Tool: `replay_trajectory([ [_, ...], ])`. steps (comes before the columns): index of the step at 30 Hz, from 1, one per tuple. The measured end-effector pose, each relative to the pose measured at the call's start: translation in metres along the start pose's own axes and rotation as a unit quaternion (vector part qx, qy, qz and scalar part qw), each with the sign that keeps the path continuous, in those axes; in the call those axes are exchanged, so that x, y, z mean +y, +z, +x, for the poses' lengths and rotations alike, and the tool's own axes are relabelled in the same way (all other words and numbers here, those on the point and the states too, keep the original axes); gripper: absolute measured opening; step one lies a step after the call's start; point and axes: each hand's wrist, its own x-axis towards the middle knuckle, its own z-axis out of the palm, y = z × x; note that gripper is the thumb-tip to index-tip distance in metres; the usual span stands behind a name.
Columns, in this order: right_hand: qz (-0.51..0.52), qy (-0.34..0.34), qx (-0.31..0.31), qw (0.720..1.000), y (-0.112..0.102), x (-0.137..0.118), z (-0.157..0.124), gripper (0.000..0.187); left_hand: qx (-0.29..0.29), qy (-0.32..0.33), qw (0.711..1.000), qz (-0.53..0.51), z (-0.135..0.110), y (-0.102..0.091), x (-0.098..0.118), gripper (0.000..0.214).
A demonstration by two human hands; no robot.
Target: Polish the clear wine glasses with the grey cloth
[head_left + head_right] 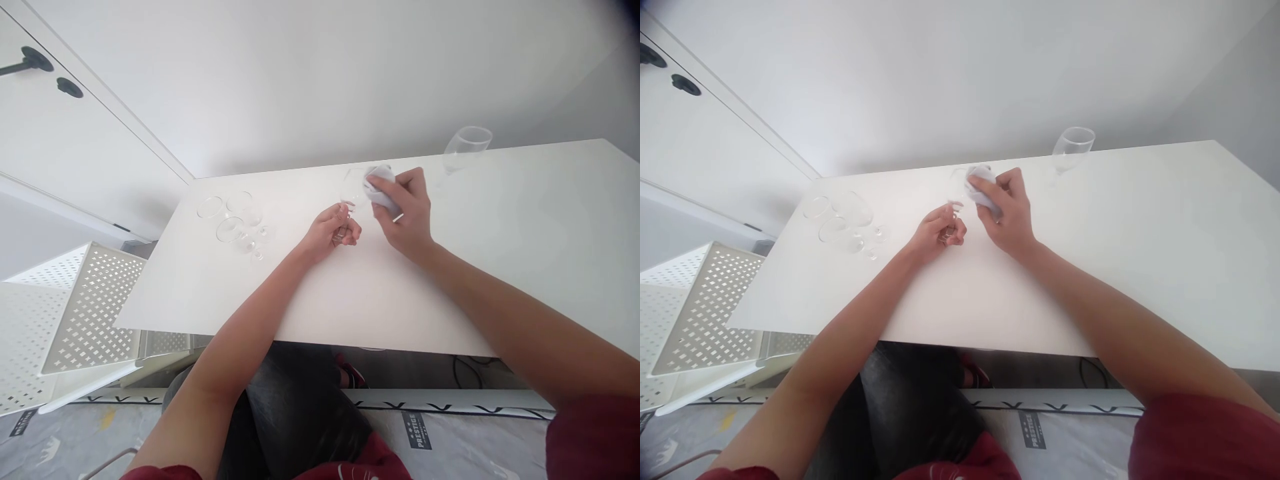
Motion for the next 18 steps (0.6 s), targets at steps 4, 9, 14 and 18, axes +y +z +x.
replay_trajectory([
  [4,-0.001,-0.006,-0.044,0.999,0.001,0.0052,-0.0029,0.037,-0.016,-0.013,1.0,0.017,0.0041,-0.0017,-0.004,0.055],
  [9,-0.032,0.036,-0.015,0.999,0.0003,0.0087,-0.0041,0.038,0.011,-0.025,0.999,0.016,0.005,-0.0021,-0.0035,0.057],
  [14,-0.003,0.026,-0.062,0.998,-0.0005,0.005,-0.004,0.036,0.004,-0.022,1.0,0.008,0.0024,-0.0004,-0.0007,0.057],
  [18,-0.003,0.028,-0.043,0.999,-0.0002,0.0038,-0.0026,0.036,0.008,-0.025,1.0,0.006,0.0016,0.0,0.0003,0.048],
])
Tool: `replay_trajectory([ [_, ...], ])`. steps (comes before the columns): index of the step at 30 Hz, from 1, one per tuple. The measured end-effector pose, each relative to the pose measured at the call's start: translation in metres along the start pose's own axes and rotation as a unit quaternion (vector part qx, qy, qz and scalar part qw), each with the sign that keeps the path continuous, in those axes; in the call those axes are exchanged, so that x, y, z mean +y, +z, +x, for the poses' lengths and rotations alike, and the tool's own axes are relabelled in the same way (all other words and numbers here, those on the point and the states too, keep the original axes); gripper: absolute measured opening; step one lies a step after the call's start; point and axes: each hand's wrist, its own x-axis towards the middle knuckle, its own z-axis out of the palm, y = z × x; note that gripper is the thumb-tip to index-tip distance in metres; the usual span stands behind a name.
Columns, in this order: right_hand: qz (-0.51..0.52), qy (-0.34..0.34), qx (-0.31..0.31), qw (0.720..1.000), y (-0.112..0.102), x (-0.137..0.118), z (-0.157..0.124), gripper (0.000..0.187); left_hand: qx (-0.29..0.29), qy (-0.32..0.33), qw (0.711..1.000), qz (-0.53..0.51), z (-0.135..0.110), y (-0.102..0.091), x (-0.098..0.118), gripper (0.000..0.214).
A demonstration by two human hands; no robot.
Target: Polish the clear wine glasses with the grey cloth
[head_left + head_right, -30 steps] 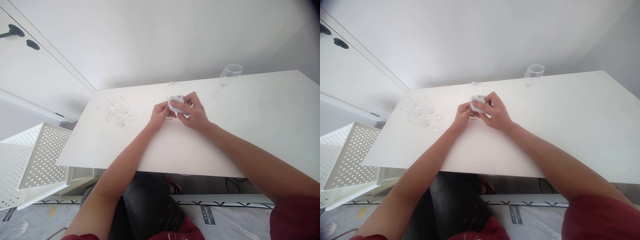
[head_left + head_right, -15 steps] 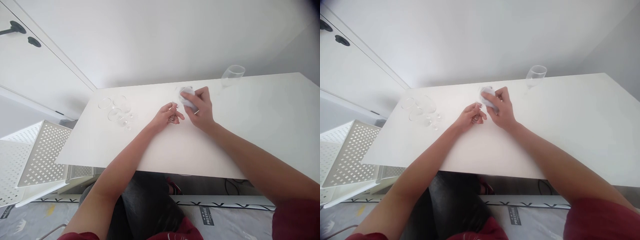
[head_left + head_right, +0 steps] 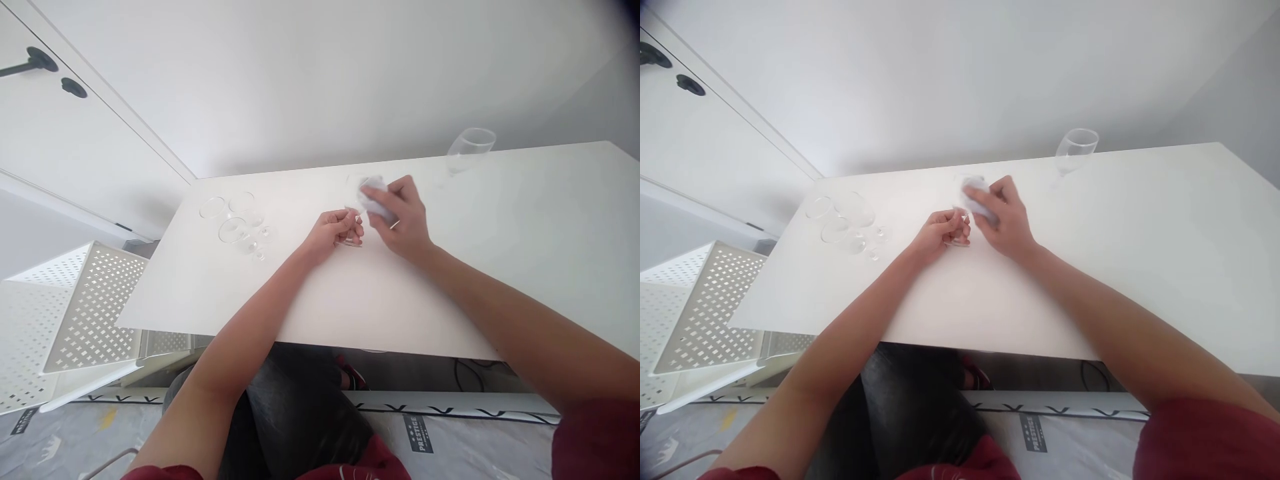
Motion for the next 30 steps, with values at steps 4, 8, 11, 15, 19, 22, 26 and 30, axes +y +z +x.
replay_trajectory([
  [4,0.002,0.015,0.004,1.0,-0.0008,-0.0005,0.0005,0.035,-0.024,-0.025,0.999,-0.013,0.0003,-0.0007,-0.0018,0.035],
  [8,0.003,-0.02,-0.075,0.997,-0.0013,-0.0022,-0.0017,0.03,-0.033,-0.044,0.997,-0.051,-0.0014,-0.0014,-0.0001,0.038],
  [11,-0.023,0.033,0.0,0.999,-0.0034,-0.0007,-0.0006,0.036,-0.051,-0.054,0.996,-0.057,-0.0041,-0.0013,0.0038,0.038],
  [15,-0.005,-0.008,-0.024,1.0,-0.0043,0.0032,0.0003,0.035,-0.072,-0.067,0.993,-0.061,-0.0048,-0.0032,0.005,0.041],
  [19,0.022,-0.036,-0.03,0.999,-0.003,0.0061,0.0005,0.036,-0.077,-0.061,0.992,-0.078,-0.0036,-0.0055,0.0036,0.04],
  [22,0.01,0.019,0.048,0.999,-0.003,0.0069,0.0009,0.039,-0.079,-0.079,0.992,-0.06,-0.0037,-0.005,0.0044,0.037],
  [26,0.023,-0.06,-0.055,0.996,-0.0027,0.0063,-0.0002,0.032,-0.068,-0.086,0.991,-0.073,-0.0044,-0.0035,0.0062,0.035],
  [30,-0.001,-0.004,0.031,1.0,-0.0033,0.0064,0.0021,0.038,-0.078,-0.079,0.992,-0.063,-0.0046,-0.0028,0.0064,0.038],
])
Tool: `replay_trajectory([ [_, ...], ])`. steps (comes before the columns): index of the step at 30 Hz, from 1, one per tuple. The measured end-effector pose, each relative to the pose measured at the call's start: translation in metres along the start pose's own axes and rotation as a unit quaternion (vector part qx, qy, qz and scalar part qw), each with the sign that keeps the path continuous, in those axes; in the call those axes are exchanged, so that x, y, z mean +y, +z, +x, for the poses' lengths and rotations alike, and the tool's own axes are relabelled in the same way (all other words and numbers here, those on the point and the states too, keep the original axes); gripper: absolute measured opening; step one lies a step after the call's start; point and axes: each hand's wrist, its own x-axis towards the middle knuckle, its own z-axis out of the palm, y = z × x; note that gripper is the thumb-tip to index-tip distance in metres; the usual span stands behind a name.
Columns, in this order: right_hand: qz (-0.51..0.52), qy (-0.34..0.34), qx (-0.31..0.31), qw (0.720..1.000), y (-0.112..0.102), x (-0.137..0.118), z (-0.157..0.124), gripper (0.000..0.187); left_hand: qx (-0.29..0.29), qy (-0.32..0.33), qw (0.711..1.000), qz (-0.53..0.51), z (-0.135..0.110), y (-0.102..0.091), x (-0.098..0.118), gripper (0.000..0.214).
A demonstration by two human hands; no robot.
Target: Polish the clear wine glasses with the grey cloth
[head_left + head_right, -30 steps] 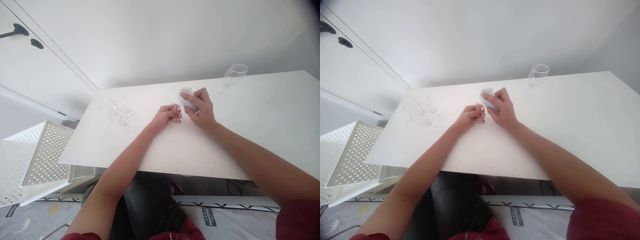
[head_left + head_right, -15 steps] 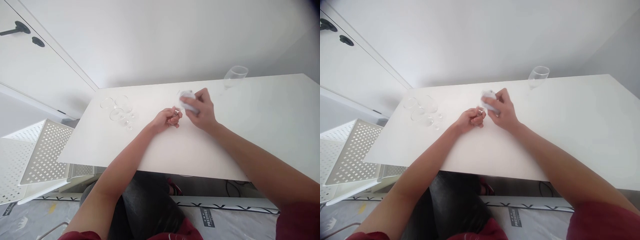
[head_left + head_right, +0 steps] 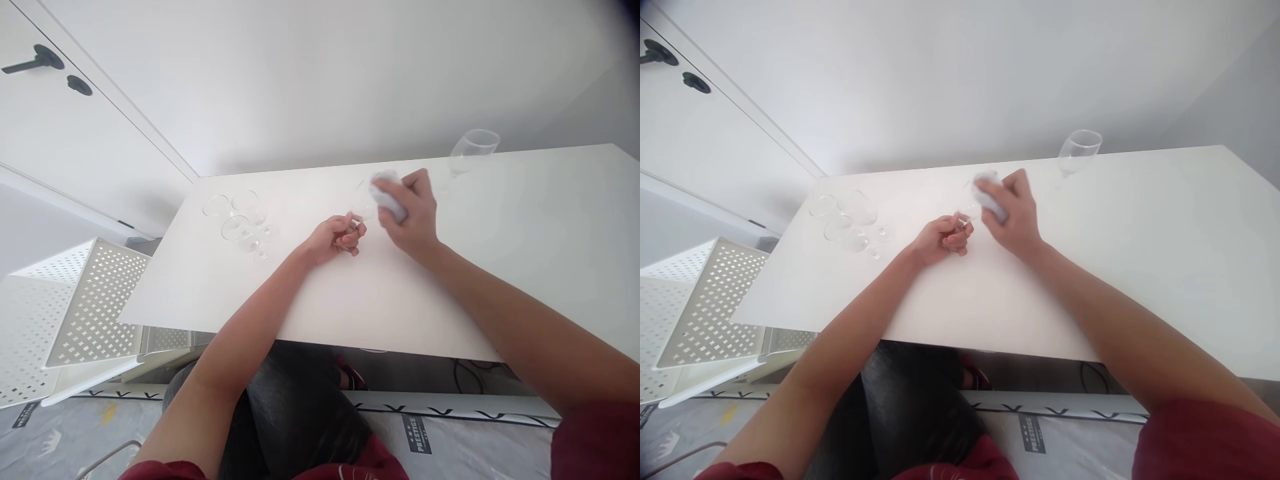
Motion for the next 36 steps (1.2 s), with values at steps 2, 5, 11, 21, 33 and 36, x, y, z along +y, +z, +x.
replay_trajectory([
  [2,-0.014,0.044,0.024,0.999,-0.0002,0.0008,0.0003,0.039,0.0,-0.008,1.0,0.013,0.0002,-0.0001,-0.0005,0.041],
  [5,0.004,-0.009,-0.06,0.998,0.0013,0.0017,-0.0029,0.031,0.011,-0.001,1.0,0.006,0.0009,-0.0011,-0.0019,0.041],
  [11,0.002,0.048,0.028,0.998,0.0037,-0.0013,-0.0029,0.04,-0.012,0.015,1.0,-0.003,0.0008,-0.0032,-0.0034,0.038],
  [21,0.028,0.019,-0.012,0.999,0.0025,-0.0006,-0.0014,0.043,0.019,-0.008,0.999,-0.036,-0.0009,-0.0002,0.0008,0.043],
  [33,0.064,0.05,-0.107,0.991,0.0038,-0.0072,-0.0016,0.031,0.029,-0.036,0.992,-0.119,-0.0019,-0.0053,0.0024,0.05],
  [36,0.108,0.094,-0.131,0.981,0.0028,-0.0073,-0.0016,0.032,0.036,-0.038,0.992,-0.114,-0.0019,-0.0074,0.0011,0.05],
])
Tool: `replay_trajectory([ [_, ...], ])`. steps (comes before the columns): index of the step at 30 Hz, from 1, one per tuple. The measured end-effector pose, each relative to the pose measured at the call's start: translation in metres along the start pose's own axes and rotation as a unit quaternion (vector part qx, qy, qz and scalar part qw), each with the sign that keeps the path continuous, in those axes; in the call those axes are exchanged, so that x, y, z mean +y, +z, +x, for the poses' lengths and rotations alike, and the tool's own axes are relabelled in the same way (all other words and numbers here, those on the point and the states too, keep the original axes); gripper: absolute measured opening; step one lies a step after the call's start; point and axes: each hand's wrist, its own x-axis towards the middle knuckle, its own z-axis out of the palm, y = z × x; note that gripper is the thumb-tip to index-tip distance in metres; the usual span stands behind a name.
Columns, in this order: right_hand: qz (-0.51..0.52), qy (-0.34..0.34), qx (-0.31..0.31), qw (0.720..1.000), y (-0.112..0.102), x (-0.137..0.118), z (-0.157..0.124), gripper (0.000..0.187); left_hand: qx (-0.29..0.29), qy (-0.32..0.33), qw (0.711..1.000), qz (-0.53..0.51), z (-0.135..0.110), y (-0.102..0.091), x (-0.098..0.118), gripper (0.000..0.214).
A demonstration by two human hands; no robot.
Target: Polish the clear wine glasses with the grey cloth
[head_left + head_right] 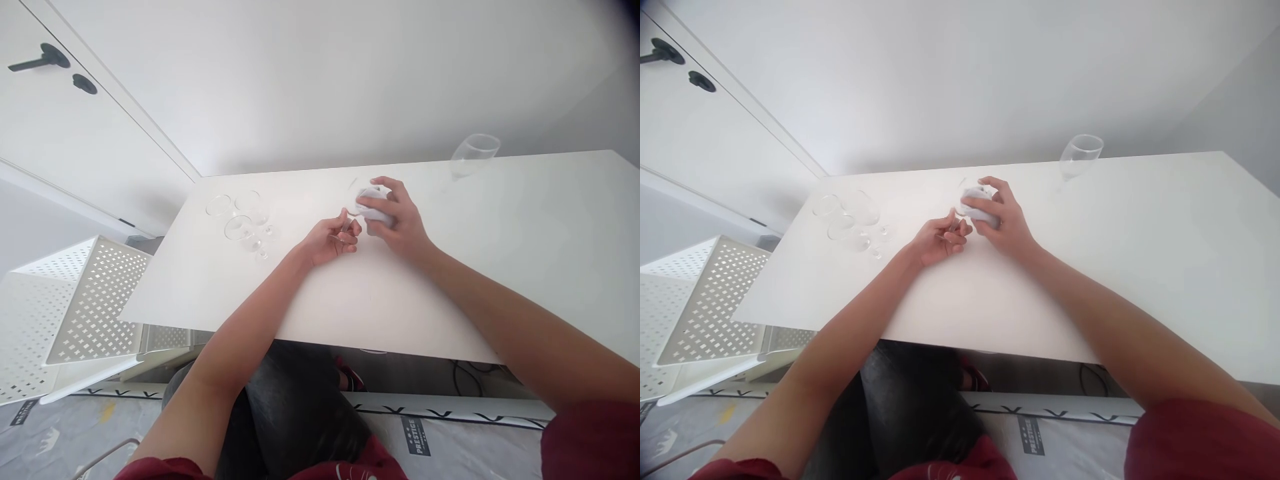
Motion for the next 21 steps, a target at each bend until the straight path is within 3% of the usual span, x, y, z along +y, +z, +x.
replay_trajectory([
  [5,0.041,0.045,0.02,0.998,-0.001,0.0,-0.002,0.032,-0.026,0.017,0.998,0.046,0.003,0.0,-0.003,0.042],
  [11,-0.014,0.043,0.098,0.994,-0.003,0.009,-0.002,0.034,0.041,0.149,0.966,0.207,0.01,0.007,-0.012,0.046],
  [15,-0.104,-0.048,0.128,0.985,-0.002,0.013,0.001,0.035,0.063,0.168,0.958,0.222,0.009,0.009,-0.013,0.046],
  [18,-0.147,-0.148,0.076,0.975,-0.003,0.014,0.002,0.032,0.043,0.155,0.965,0.206,0.006,0.009,-0.011,0.047],
  [21,-0.179,-0.125,0.095,0.971,-0.005,0.014,0.003,0.035,0.034,0.151,0.969,0.191,0.004,0.009,-0.01,0.045],
])
